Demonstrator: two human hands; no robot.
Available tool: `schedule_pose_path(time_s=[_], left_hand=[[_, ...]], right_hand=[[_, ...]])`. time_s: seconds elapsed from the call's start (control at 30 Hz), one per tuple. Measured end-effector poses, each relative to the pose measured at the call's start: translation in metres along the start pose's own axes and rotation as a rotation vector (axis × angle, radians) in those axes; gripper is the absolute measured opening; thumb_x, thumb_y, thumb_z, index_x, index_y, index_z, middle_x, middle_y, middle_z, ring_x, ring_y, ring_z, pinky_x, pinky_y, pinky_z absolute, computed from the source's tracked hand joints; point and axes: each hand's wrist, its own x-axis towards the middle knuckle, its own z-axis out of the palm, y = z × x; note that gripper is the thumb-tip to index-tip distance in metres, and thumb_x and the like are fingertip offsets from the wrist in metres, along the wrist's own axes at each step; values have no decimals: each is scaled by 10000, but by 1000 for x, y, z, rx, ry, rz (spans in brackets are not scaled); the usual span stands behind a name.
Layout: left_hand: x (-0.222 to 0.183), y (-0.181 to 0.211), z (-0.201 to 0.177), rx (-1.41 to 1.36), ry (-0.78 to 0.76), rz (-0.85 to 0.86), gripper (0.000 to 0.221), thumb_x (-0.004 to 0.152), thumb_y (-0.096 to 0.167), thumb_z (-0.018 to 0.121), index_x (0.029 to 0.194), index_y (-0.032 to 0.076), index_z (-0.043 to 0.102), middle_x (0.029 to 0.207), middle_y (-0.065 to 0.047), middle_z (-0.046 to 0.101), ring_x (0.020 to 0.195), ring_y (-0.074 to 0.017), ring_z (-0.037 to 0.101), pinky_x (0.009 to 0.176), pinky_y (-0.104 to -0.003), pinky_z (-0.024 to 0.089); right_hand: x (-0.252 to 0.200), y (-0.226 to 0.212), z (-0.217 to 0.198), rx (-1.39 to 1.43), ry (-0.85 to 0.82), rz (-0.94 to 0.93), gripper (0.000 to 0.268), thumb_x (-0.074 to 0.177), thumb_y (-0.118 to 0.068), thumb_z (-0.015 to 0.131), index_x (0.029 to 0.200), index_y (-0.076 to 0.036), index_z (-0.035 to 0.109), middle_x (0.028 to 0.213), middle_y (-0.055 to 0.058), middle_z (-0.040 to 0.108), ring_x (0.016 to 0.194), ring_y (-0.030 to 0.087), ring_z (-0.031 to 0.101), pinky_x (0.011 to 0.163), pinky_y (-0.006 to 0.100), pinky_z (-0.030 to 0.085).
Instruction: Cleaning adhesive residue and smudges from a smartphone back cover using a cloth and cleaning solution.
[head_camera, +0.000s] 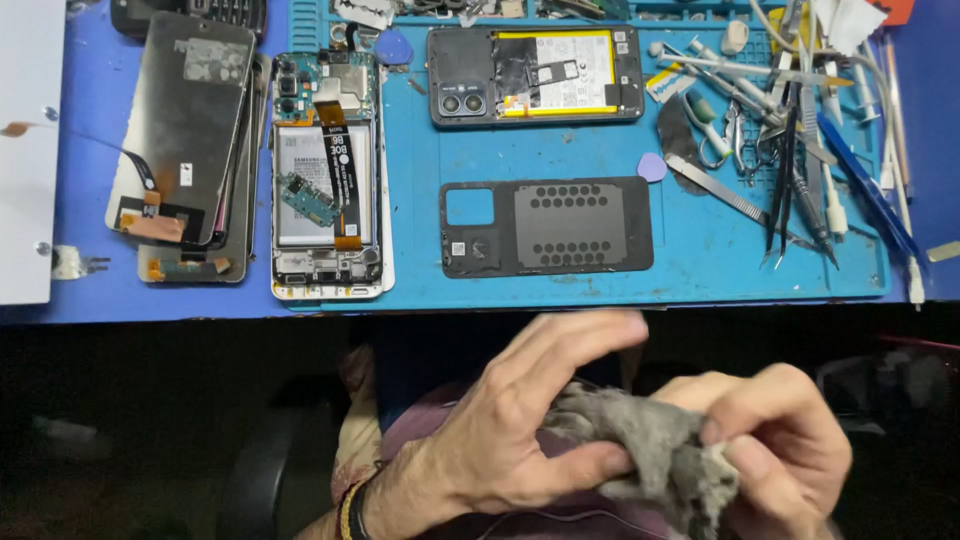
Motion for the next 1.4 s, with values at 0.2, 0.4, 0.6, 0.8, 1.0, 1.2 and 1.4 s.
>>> schedule_pose_path(time_s=[0.2,0.4,0.6,0.8,1.0,1.2,1.4], left_hand=[[-24,-7,-3,-236,2,-344,133,907,111,719,924,59,598,834,-19,699,680,-117,608,647,-253,511],[-43,7,-26,-269,75,-269,83,855,83,599,907,22,576,769,-30,576,643,-144,470,622,-285,434],[-63,15,-35,-405,203,-139,102,841,47,579,873,68,484,863,-52,579,678,-147,484,669,-275,436],[-91,0,-36,-193,311,-341,299,765,63,619,1042,58,506,871,-28,568,718,-113,520,687,-243,484],[-68,-20,-31,-578,-124,-441,788,913,212,611,1600,68,252,1119,-107,575,915,-172,556,868,-294,475],[-37,-14,-9,-126,94,-339,144,910,58,689,1027,-6,744,990,-54,725,779,-139,643,687,-241,513],[-23,-8,-2,-191,110,-380,154,840,116,794,890,55,662,884,-14,665,771,-125,612,751,-260,526]], right_hand=[[8,7,-27,-112,-91,234,171,946,-47,526,1114,-21,548,1097,297,749,893,287,749,827,394,627],[62,-16,-2,-596,-291,289,678,773,-213,718,1377,-43,459,1352,185,710,1226,274,720,1085,416,569],[82,7,48,-788,-737,146,645,708,-255,903,1272,-62,655,1146,44,803,936,147,799,822,282,650],[75,7,48,-639,-517,180,136,793,-13,737,926,-43,745,907,46,795,807,165,754,739,275,609],[56,6,29,-564,-489,81,182,787,-1,766,957,-47,720,939,70,763,861,184,764,781,275,665],[49,-2,12,-770,-445,27,307,703,63,762,980,-65,734,946,39,721,835,142,714,706,219,613],[38,4,-9,-745,-364,25,279,758,27,749,1007,-81,689,968,42,676,1131,267,762,913,330,650]])
